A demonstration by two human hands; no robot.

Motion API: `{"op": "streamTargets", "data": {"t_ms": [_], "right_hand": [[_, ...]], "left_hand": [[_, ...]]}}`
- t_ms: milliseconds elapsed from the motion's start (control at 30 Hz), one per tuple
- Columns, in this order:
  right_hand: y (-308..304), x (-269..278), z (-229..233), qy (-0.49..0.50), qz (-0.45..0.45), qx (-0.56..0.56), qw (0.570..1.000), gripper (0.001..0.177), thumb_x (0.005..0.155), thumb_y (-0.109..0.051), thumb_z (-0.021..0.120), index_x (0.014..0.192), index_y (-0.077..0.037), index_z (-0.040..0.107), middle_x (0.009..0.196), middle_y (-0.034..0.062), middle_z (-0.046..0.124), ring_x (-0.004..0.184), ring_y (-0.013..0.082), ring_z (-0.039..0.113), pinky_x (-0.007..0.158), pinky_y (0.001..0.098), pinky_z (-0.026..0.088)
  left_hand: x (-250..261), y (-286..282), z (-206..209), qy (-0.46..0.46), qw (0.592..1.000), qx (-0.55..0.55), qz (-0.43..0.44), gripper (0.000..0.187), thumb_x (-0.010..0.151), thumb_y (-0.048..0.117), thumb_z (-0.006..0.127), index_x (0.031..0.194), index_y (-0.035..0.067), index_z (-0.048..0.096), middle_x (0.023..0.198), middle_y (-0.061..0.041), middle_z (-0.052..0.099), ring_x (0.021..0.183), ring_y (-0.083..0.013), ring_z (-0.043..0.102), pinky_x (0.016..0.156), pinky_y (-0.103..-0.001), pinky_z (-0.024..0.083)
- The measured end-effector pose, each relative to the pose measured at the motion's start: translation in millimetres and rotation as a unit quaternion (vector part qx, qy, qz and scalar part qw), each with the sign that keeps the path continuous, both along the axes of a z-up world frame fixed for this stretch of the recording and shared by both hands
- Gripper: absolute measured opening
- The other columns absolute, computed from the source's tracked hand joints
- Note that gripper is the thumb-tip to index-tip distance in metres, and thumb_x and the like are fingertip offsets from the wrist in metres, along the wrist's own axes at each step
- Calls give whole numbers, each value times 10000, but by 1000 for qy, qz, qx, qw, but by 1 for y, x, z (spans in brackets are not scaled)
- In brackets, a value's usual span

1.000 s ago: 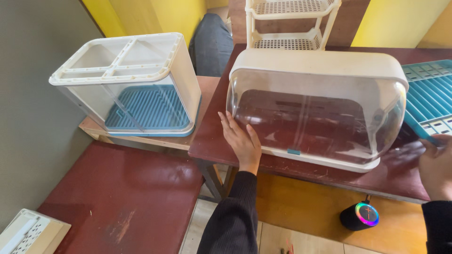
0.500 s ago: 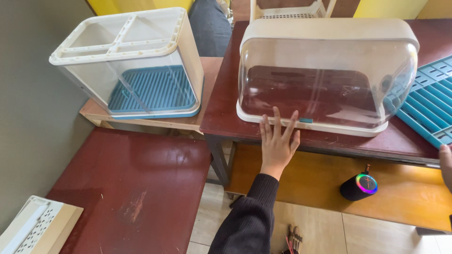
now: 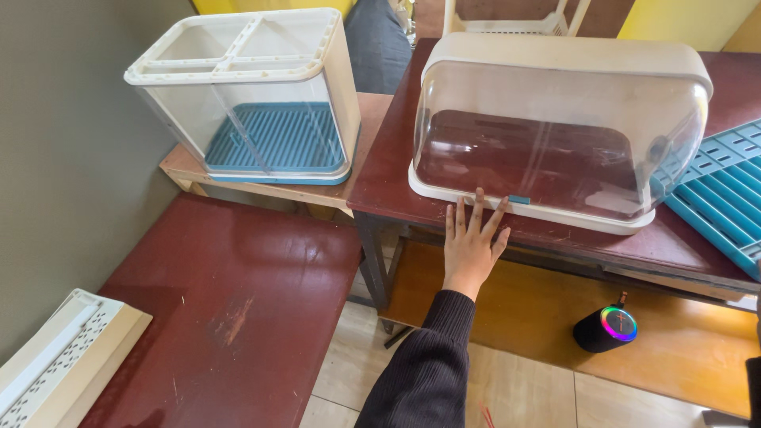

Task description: The person wipes a blue plastic tray with a cloth, then assembles a multi-part plastic container by inserting the tray, placing a blue grid lid, and adding a clear cover. The person then wipes a white perforated tray with the cloth.

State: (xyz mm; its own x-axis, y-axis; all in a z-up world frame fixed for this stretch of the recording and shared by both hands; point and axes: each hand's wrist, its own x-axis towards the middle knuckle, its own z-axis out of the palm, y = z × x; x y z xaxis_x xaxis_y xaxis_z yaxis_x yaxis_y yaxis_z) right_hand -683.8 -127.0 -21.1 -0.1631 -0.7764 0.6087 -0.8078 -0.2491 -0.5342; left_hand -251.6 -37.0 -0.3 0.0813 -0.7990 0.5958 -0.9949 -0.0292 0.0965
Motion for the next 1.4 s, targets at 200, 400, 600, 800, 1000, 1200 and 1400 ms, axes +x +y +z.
{"op": "streamTargets", "data": {"t_ms": [200,400,600,800,1000,1200,1400], "right_hand": [[-12,-23,-27,-313,74,17,947,460,1026,43,610,1423,-30,389,1188,128,577,1036,236,617,912,366,616],[32,-40,-50,-648,222,-47,727,715,983,85,495,1580,-196,220,1593,146,401,1401,349,542,1051,565,608],[126,-82,-62,-679,311,-35,664,723,913,113,409,1578,-124,255,1597,210,392,1384,389,554,1085,587,539],[192,-125,-108,-644,261,74,715,781,777,84,439,1512,-154,329,1462,115,496,1253,308,617,957,500,590],[185,-149,-161,-579,204,142,777,435,887,59,459,1310,-45,452,1138,101,622,1009,291,634,819,375,550],[189,-160,-176,-256,279,129,917,430,1086,-296,458,1432,-46,509,1293,130,628,1162,263,629,999,398,508],[177,-125,-154,-585,286,314,691,604,1120,-567,427,1493,-96,488,1297,77,628,1154,225,601,997,414,463]], "left_hand": [[-30,1,-7,19,995,-15,98,565,1121,510,257,1658,335,231,1735,-96,199,1546,-442,267,1292,-541,180],[-112,16,-12,150,984,-1,98,709,1081,544,278,1636,111,196,1684,-237,141,1490,-541,222,1227,-592,182],[-215,40,-3,513,856,-63,-29,786,1089,570,307,1604,-24,277,1584,-364,252,1423,-542,329,1167,-532,321],[-230,57,16,800,567,91,-174,736,988,611,453,1408,19,571,1251,-152,690,1048,-253,657,917,-355,517],[-240,87,-10,674,691,190,-181,605,905,510,681,1264,23,682,1126,-92,735,994,-160,684,857,-303,530],[-247,113,-72,727,658,107,-165,505,995,433,651,1266,8,683,1072,-68,751,954,-127,678,858,-269,527],[-228,158,-102,765,626,105,-110,414,980,347,700,1229,18,728,1033,-40,750,914,-109,656,825,-267,513]]}}
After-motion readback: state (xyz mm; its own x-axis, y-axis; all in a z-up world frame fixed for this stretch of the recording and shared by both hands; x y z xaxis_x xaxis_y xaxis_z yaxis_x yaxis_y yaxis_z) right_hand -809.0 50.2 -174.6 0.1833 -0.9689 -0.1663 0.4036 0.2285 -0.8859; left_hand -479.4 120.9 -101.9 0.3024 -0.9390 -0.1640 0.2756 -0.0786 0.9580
